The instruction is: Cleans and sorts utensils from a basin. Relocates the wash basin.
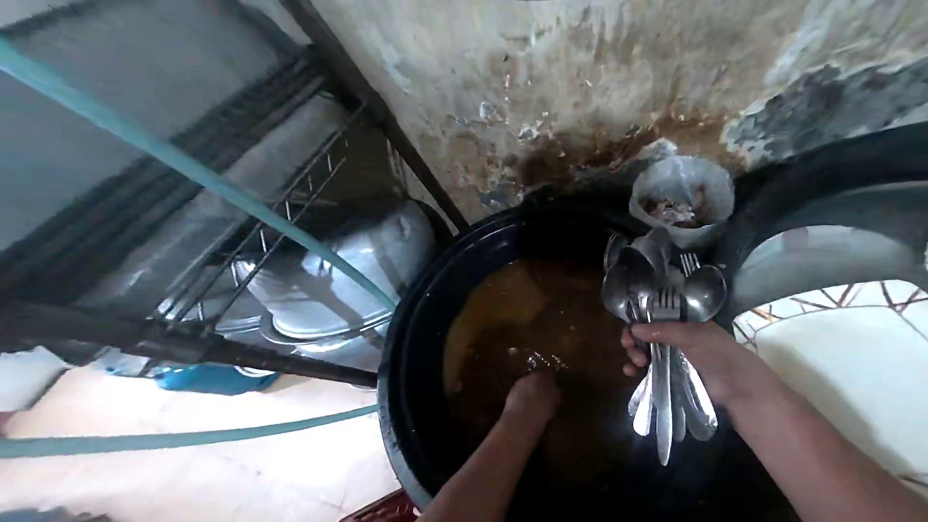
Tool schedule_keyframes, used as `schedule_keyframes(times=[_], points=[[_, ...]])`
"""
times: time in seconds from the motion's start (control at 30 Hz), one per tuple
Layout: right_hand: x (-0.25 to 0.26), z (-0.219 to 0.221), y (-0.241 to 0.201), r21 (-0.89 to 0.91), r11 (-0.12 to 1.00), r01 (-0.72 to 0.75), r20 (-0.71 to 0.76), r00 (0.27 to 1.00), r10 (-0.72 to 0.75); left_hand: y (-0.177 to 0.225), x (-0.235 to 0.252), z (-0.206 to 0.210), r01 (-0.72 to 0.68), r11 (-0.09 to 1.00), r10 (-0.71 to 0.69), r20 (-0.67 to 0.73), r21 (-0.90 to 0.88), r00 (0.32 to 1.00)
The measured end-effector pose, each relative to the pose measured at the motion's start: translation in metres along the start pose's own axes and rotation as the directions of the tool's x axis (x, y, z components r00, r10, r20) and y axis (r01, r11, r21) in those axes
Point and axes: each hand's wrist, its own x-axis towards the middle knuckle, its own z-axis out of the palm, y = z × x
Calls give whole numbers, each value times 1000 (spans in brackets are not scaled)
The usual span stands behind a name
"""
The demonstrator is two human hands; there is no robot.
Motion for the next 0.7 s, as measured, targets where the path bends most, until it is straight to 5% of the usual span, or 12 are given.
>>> schedule_keyframes(times=[0.37,0.47,0.7], points=[[-1,5,-1,-169,977,126,-136,979,-150,50,1,18,-294,917,355,216,-270,910],[3,5,3,-297,923,244,-238,917,-319,49,0,20,-231,876,367,275,-424,889],[5,3,2,-241,922,304,-310,876,-370,15,5,32,-91,727,481,410,-681,775]])
